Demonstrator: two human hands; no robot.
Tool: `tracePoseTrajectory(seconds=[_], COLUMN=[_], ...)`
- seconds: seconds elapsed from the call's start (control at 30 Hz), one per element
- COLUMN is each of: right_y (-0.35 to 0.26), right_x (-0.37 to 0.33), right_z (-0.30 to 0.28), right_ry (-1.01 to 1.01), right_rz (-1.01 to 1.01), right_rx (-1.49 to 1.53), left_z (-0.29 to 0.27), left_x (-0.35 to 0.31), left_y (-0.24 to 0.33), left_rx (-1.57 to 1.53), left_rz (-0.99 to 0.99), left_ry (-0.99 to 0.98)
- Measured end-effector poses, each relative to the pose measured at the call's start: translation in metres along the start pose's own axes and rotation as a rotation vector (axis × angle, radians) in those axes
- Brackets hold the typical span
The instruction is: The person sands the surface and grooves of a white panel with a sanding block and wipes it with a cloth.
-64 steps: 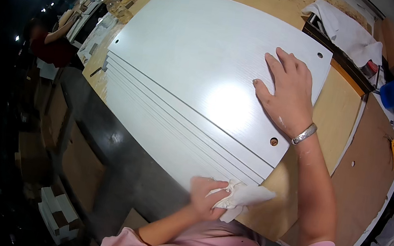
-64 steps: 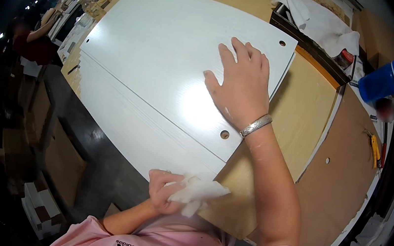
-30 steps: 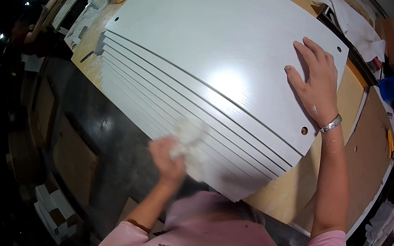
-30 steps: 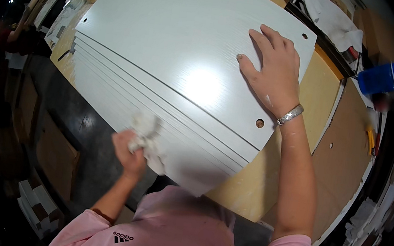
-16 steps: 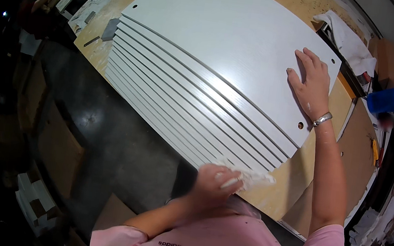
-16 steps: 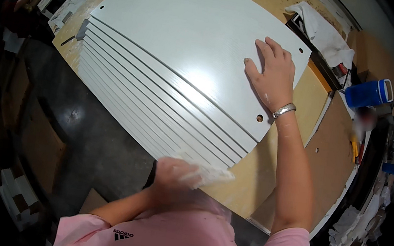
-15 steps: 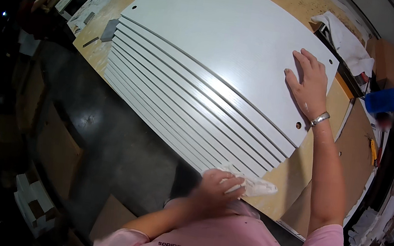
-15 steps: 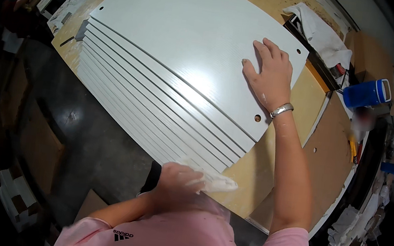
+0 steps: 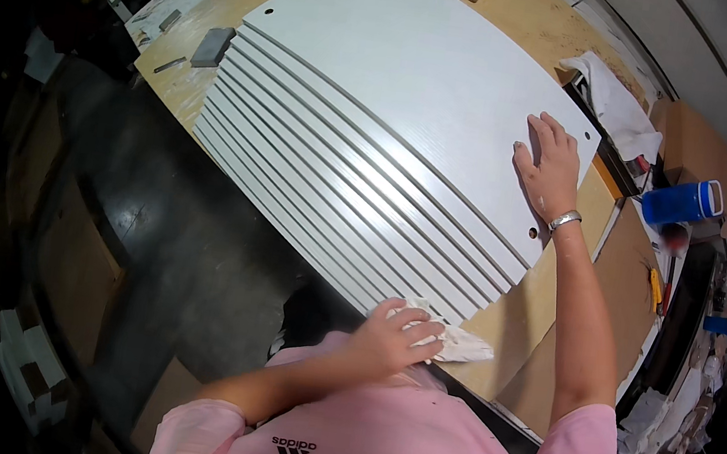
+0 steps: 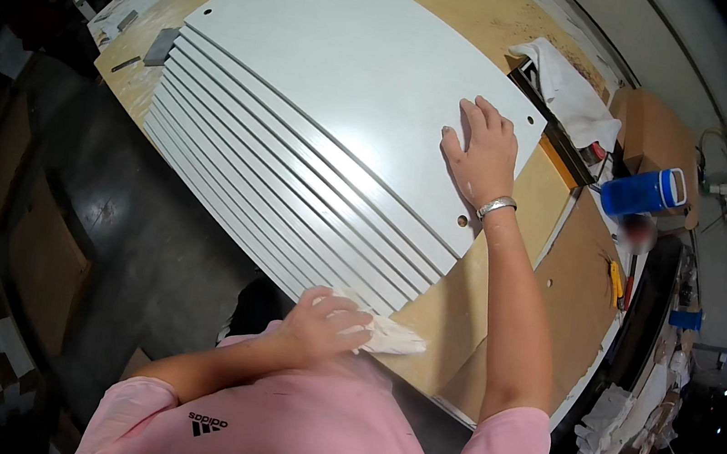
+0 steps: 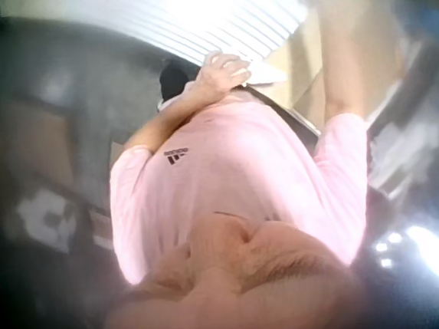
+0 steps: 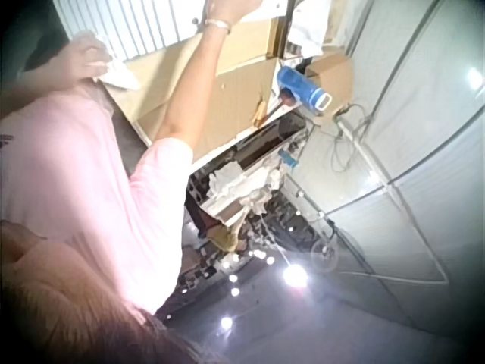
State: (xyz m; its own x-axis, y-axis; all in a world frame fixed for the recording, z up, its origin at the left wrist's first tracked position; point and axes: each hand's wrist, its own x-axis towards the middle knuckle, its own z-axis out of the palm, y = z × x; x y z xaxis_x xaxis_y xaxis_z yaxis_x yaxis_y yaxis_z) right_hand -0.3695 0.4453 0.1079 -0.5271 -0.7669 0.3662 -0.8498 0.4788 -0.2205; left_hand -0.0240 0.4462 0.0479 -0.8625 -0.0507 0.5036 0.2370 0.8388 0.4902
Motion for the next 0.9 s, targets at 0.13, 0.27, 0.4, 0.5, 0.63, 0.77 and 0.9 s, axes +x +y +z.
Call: tracePoseTrajectory(seconds=[0.13, 0.27, 0.4, 0.5, 0.63, 0.77, 0.9], right_y=[0.009, -0.011, -0.067, -0.099, -0.135, -0.161, -0.169], right_x=[-0.010, -0.069, -0.154, -0.220, -0.249, -0.208, -0.196], right_z=[-0.003, -0.027, -0.028, 0.005, 0.060, 0.068, 0.066], right_ry=[0.112, 0.233, 0.359, 0.391, 0.601, 0.637, 0.642], right_rz=[0.074, 0.435, 0.835, 1.181, 1.084, 1.157, 1.138], right_rx=[0.202, 0.495, 0.657, 0.725, 0.508, 0.152, 0.051], left_z=[-0.042, -0.110, -0.196, -0.247, -0.227, -0.141, -0.128], left_x=[-0.022, -0.073, -0.104, -0.078, -0.008, 0.044, 0.042], left_y=[-0.049, -0.141, -0.234, -0.259, -0.245, -0.183, -0.207], left_rx=[0.058, 0.228, 0.405, 0.427, 0.104, 0.010, -0.047], left_rz=[0.012, -0.007, -0.183, -0.231, 0.002, 0.236, 0.390], left_ry=[-0.107, -0.012, 0.128, 0.174, 0.172, -0.124, -0.237])
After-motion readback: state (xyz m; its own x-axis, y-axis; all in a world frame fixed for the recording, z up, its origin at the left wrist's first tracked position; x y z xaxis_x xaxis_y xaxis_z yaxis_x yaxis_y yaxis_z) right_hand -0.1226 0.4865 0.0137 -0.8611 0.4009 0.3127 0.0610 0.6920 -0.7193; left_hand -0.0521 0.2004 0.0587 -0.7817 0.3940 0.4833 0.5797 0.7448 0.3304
